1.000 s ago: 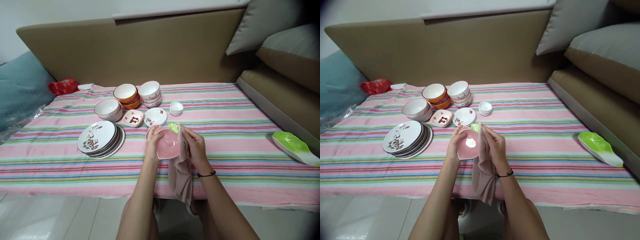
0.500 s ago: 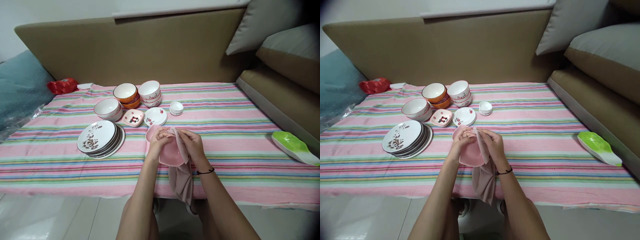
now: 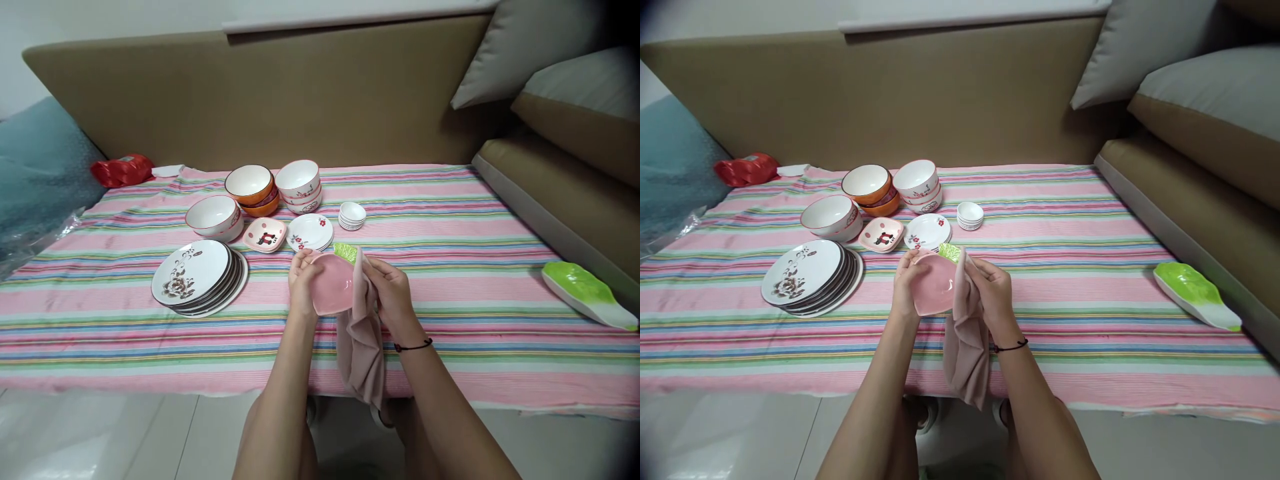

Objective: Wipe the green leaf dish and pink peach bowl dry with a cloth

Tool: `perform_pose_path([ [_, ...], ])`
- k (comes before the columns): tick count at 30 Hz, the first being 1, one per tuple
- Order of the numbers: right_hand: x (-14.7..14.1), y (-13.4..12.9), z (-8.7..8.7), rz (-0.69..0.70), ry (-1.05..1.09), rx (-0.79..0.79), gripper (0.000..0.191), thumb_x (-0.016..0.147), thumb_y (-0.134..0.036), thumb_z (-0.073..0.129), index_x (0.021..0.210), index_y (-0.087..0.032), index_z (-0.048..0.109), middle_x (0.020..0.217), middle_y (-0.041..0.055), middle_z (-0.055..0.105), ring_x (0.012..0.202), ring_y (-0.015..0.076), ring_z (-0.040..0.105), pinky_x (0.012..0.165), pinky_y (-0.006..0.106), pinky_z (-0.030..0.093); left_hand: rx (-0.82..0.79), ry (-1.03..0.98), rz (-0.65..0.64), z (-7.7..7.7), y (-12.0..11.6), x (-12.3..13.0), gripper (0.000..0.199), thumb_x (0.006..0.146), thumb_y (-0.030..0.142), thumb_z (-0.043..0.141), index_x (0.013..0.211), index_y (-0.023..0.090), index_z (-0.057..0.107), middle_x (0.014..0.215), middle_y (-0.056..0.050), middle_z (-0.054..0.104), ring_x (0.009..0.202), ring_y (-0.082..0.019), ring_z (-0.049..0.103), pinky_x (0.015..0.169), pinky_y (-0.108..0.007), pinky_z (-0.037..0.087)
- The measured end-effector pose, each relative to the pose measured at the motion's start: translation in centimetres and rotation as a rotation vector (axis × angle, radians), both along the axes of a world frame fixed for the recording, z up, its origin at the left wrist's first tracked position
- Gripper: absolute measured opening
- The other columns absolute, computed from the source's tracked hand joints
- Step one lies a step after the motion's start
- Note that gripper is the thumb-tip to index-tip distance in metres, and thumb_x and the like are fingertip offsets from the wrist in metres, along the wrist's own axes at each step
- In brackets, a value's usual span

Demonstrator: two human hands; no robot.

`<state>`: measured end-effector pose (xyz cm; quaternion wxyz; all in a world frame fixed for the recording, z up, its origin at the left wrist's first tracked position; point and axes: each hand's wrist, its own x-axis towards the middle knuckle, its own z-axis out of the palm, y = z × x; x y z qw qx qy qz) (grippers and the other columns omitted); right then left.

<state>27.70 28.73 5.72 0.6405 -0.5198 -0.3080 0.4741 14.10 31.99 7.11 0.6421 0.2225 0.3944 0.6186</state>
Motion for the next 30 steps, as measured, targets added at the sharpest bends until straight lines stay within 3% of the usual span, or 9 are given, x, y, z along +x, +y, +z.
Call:
perform_pose_path([
  [8,-0.08,-0.44,0.45,-0.002,0.066,-0.004,0.031,0.059,-0.040,0.078,0.083,-0.021,0.074,0.085,0.0041,0.073,0.074,0.0209,0.065,0.063,0.032,0.052,-0.048,0.046,-0.248,0.48,0.11,-0.86,0.026,0.051,0.014,0.058,0.077,0.019,0.054,0.076,0.002,0.059,0.063,-0.013,0.052,0.058,-0.024,0.038],
  [11,-0.23,-0.54,0.53,0.011,0.053,0.015,0.040,0.063,-0.039,0.076,0.099,-0.022,0.072,0.085,0.0034,0.073,0.074,0.0211,0.066,0.064,0.033,0.053,-0.063,0.033,-0.300,0.66,0.02,-1.01,0.023,0.052,0.015,0.057,0.075,0.018,0.055,0.073,0.002,0.057,0.063,-0.013,0.051,0.058,-0.025,0.038],
  [14,-0.45,-0.65,0.67,-0.029,-0.042,0.088,0.043,0.068,-0.037,0.073,0.108,-0.023,0.069,0.091,0.0023,0.073,0.080,0.0204,0.067,0.071,0.034,0.053,-0.094,0.033,-0.308,0.72,-0.03,-1.03,0.023,0.051,0.014,0.056,0.074,0.018,0.055,0.074,0.002,0.057,0.063,-0.013,0.051,0.059,-0.025,0.038],
  [19,-0.44,-0.59,0.54,-0.078,-0.232,0.198,0.025,0.077,-0.038,0.064,0.097,-0.024,0.073,0.102,0.0017,0.072,0.096,0.0221,0.065,0.084,0.036,0.051,-0.115,0.010,-0.306,0.61,-0.08,-1.00,0.018,0.051,0.014,0.056,0.068,0.018,0.055,0.066,0.002,0.054,0.063,-0.014,0.051,0.061,-0.026,0.039],
  [25,-0.37,-0.21,-0.16,-0.012,-0.103,0.180,0.029,0.075,-0.034,0.068,0.102,-0.026,0.071,0.108,0.0009,0.070,0.101,0.0222,0.064,0.090,0.038,0.051,-0.072,0.000,-0.288,0.85,-0.11,-1.02,0.017,0.051,0.013,0.055,0.067,0.017,0.054,0.068,0.002,0.055,0.062,-0.012,0.049,0.061,-0.026,0.039],
  [30,-0.37,-0.21,-0.10,-0.039,-0.184,0.185,0.028,0.075,-0.034,0.067,0.101,-0.025,0.071,0.105,0.0017,0.071,0.099,0.0218,0.066,0.090,0.038,0.051,-0.095,-0.009,-0.289,0.84,-0.08,-0.97,0.016,0.051,0.013,0.055,0.066,0.017,0.054,0.071,0.001,0.058,0.064,-0.014,0.052,0.061,-0.026,0.040],
])
